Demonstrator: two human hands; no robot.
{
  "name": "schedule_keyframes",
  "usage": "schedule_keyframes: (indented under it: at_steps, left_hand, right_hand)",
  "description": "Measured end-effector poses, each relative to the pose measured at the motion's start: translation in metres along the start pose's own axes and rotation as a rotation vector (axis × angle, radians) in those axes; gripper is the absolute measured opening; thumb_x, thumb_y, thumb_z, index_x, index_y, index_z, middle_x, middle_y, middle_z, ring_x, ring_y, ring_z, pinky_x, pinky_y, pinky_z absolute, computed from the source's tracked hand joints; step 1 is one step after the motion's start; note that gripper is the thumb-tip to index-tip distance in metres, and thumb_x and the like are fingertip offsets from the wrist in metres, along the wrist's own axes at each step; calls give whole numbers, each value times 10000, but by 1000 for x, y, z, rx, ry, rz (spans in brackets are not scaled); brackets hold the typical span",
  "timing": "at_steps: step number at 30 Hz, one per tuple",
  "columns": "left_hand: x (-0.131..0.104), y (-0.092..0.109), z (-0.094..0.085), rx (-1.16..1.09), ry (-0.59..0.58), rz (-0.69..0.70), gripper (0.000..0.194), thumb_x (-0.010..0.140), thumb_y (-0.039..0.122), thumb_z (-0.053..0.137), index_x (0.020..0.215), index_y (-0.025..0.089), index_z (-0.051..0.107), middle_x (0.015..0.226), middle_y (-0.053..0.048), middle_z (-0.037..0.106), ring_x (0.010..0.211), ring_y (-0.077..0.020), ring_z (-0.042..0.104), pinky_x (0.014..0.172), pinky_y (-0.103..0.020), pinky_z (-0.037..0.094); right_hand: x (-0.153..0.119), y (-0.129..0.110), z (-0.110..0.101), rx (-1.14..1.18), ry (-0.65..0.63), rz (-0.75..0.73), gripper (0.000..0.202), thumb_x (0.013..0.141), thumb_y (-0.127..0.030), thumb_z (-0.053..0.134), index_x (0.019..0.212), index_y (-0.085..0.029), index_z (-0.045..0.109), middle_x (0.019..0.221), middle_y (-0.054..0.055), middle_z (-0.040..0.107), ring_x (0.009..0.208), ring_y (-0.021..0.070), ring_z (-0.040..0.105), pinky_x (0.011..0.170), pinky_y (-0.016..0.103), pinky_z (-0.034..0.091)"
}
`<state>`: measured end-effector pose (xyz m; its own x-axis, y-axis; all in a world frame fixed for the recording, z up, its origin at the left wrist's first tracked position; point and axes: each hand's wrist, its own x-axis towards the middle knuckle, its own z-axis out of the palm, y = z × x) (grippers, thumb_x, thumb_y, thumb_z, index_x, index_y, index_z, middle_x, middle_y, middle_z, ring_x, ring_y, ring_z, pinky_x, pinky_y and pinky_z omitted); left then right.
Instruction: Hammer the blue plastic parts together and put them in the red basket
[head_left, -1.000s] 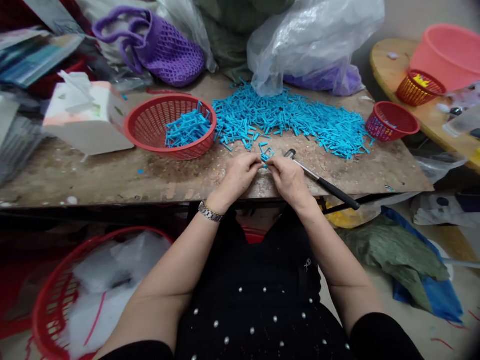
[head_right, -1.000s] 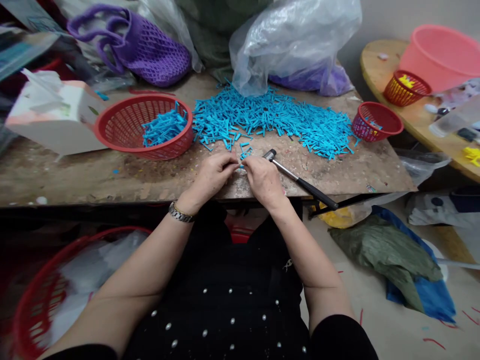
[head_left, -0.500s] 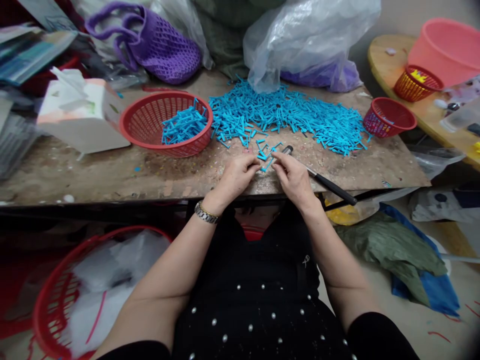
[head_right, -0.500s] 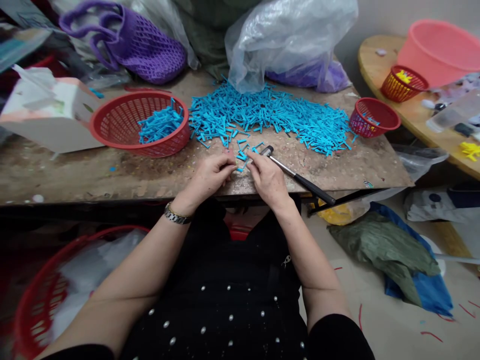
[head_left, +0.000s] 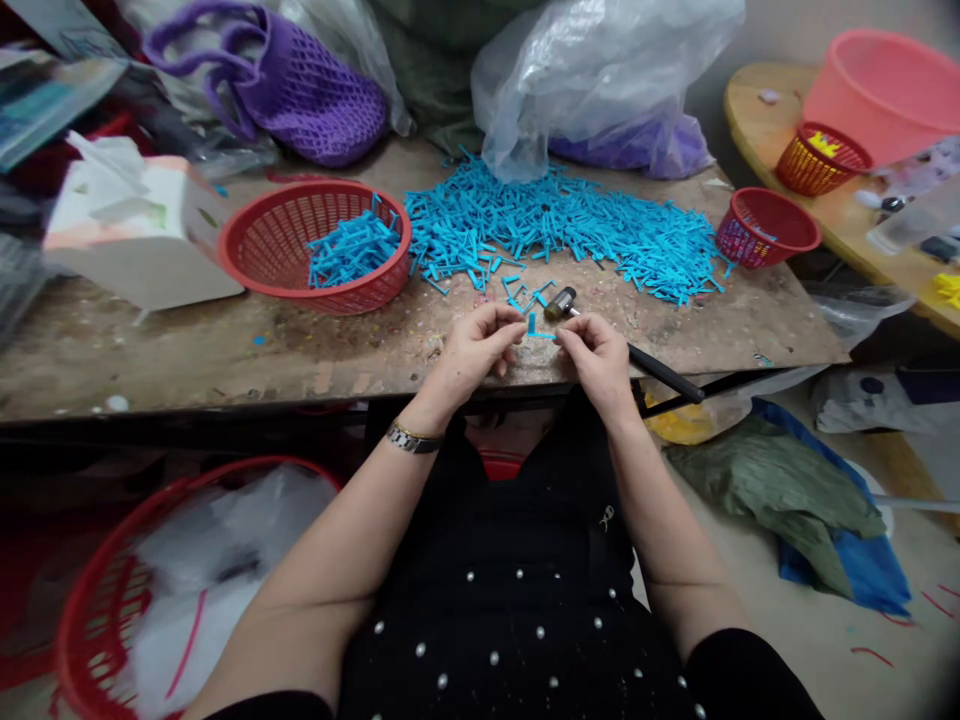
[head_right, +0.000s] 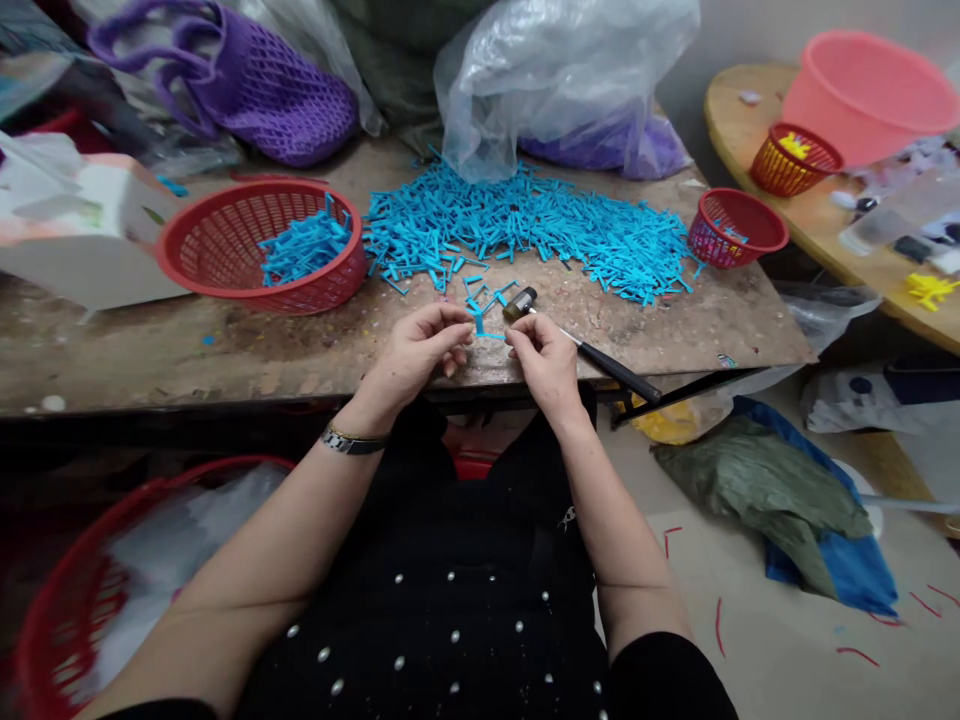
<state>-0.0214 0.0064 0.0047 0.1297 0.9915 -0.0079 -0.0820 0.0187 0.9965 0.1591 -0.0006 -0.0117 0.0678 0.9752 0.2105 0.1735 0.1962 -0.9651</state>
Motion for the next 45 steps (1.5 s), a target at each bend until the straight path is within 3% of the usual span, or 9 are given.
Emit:
schedule_keyframes:
  at_steps: [5,16,21,25,29,37,40,45]
  left_hand:
    - [-6,0,17,-193,-47,-102,190,746,270,775,856,162,664,728,19,647,502,-59,572,396,-151,420]
    - [-11,-1,39,-353,13,-82,249,749,308,835,880,165,679,700,30,643,511,-51,581,407,-143,428]
    - [-7,-7,41,-339,52,-43,221,778,328,823,842,185,668,582,57,576,467,-55,545,408,-148,425]
    - [-4,-8,39,-334,58,-17,241,768,350,833,823,177,673,646,35,630,486,-52,562,406,-141,433]
    - [-2,-8,36,-272,64,35,246,774,357,831,825,177,672,736,13,687,501,-49,581,401,-140,434]
    - [5,-17,34,-191,61,28,247,812,375,787,847,179,640,677,15,684,448,-55,563,394,-147,420]
    - [6,-16,35,-198,61,9,239,806,361,783,843,178,635,666,16,685,426,-52,553,382,-146,408]
    - [4,-15,35,-216,45,-5,256,780,363,810,850,180,646,663,22,682,451,-57,571,392,-143,438]
  right_hand:
    - [-4,-4,1,159,52,68,197,794,-402,691,775,-232,594,683,-48,651,629,122,632,603,248,516]
    - [-22,-5,9,198,25,35,261,863,-460,696,816,-231,580,716,-56,619,619,90,593,615,230,515]
    - [-27,-5,8,117,-31,2,224,912,-431,633,825,-230,587,728,-46,624,649,108,601,651,253,523]
    - [-24,-9,-5,-80,-88,-94,174,938,-359,582,838,-224,626,765,-29,638,695,127,595,694,270,495]
    - [-4,-12,-35,-283,-33,-170,164,922,-329,562,836,-222,652,760,-17,645,724,153,602,735,290,480]
    - [75,5,-106,-901,92,-185,172,883,-189,503,870,-198,674,959,93,733,942,246,639,893,370,473]
    - [96,13,-115,-1073,73,-103,181,898,-195,524,927,-173,701,1037,144,746,987,284,638,909,398,471]
    - [114,21,-113,-1220,26,-9,230,926,-220,540,1032,-128,722,1128,191,734,1037,317,643,918,418,482]
